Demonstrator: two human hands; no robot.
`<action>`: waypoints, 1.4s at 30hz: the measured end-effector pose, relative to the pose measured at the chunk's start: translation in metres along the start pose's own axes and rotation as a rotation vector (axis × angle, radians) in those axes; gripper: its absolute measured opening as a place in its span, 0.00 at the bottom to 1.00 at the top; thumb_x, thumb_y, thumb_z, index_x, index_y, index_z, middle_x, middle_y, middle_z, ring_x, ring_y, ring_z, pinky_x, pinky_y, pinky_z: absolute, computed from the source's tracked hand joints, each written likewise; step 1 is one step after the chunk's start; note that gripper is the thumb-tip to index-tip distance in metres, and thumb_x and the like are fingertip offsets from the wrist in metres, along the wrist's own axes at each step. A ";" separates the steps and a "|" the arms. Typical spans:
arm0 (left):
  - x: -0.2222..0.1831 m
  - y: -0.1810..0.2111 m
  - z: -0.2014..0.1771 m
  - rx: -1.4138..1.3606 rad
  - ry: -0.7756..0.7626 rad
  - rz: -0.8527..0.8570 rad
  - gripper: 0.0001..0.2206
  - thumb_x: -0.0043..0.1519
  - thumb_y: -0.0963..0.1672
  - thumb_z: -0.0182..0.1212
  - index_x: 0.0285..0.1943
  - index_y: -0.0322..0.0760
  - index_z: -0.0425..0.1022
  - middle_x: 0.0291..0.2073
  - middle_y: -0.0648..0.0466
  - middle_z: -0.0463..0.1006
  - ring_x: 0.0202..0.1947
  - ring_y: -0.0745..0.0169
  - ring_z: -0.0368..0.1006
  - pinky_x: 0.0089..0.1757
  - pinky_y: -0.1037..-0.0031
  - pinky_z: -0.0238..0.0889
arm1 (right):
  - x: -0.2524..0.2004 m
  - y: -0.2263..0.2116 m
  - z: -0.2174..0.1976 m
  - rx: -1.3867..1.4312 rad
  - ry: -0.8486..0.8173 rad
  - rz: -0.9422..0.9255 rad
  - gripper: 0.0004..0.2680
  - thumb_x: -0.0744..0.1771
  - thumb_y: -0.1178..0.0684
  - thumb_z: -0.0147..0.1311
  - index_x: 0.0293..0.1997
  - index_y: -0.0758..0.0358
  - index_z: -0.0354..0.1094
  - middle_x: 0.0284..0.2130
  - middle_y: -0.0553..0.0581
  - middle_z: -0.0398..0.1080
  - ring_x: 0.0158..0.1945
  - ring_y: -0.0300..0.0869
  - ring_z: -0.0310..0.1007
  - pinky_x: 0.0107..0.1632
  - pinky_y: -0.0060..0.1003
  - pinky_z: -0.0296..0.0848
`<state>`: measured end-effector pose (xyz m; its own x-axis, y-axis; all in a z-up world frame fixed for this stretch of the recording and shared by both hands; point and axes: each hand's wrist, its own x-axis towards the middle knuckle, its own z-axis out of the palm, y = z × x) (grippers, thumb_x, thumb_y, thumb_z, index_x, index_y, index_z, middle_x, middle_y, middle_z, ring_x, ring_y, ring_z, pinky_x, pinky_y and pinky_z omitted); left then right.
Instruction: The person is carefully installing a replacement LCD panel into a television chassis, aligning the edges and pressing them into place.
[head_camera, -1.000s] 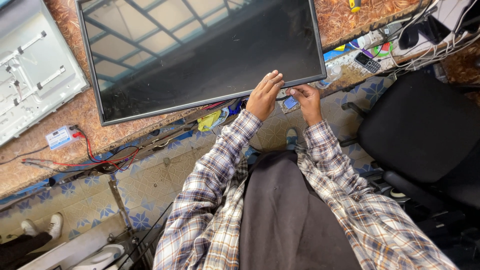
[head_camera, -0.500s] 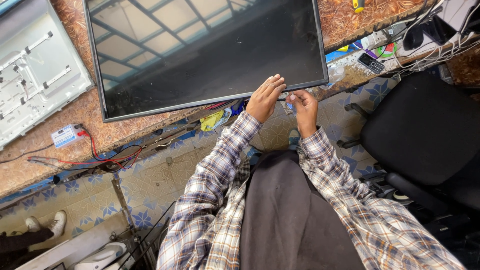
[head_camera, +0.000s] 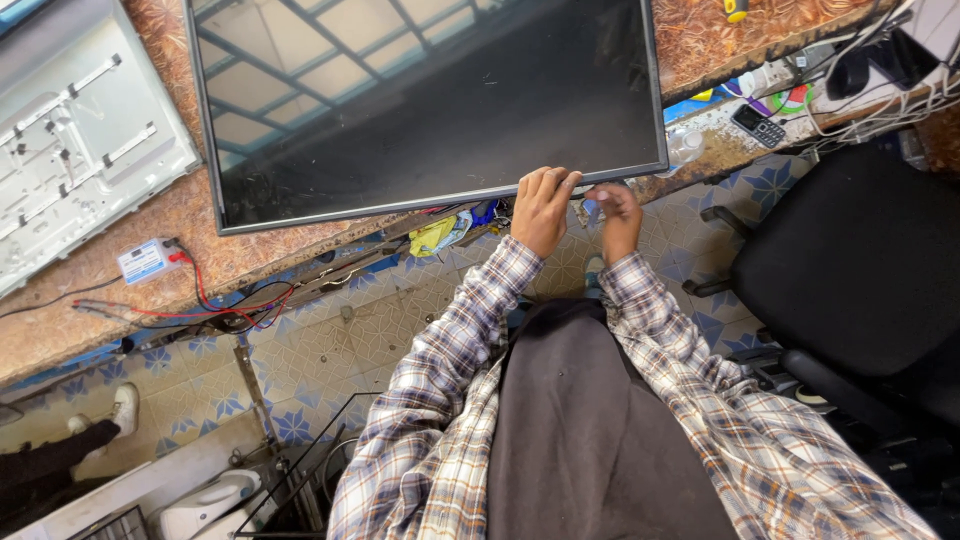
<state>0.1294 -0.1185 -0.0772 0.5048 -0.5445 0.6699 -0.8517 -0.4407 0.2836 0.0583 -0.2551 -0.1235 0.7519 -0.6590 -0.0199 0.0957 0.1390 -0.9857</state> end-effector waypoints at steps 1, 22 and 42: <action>0.000 0.005 0.000 0.008 0.000 -0.004 0.14 0.67 0.40 0.47 0.59 0.39 0.74 0.47 0.51 0.72 0.54 0.48 0.69 0.56 0.61 0.62 | 0.010 0.035 -0.024 0.004 -0.008 0.003 0.03 0.69 0.62 0.53 0.43 0.64 0.73 0.33 0.57 0.77 0.36 0.34 0.72 0.38 0.25 0.68; -0.026 -0.016 -0.081 0.246 0.124 -0.363 0.12 0.63 0.36 0.60 0.54 0.40 0.77 0.52 0.48 0.74 0.56 0.46 0.69 0.61 0.52 0.64 | 0.192 -0.017 -0.114 -0.494 -0.409 -0.158 0.10 0.82 0.45 0.55 0.57 0.61 0.70 0.49 0.51 0.72 0.52 0.36 0.72 0.55 0.34 0.72; -0.064 -0.047 -0.139 0.092 0.078 -0.171 0.11 0.68 0.36 0.52 0.55 0.33 0.77 0.51 0.46 0.78 0.56 0.47 0.72 0.67 0.50 0.61 | -0.005 -0.072 -0.081 -0.323 -0.180 -0.005 0.16 0.77 0.40 0.56 0.41 0.61 0.60 0.24 0.49 0.58 0.22 0.34 0.56 0.24 0.34 0.57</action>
<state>0.1177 0.0357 -0.0379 0.6256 -0.4007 0.6694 -0.7361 -0.5874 0.3363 -0.0050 -0.3219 -0.0663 0.8573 -0.5146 -0.0137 -0.0896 -0.1230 -0.9884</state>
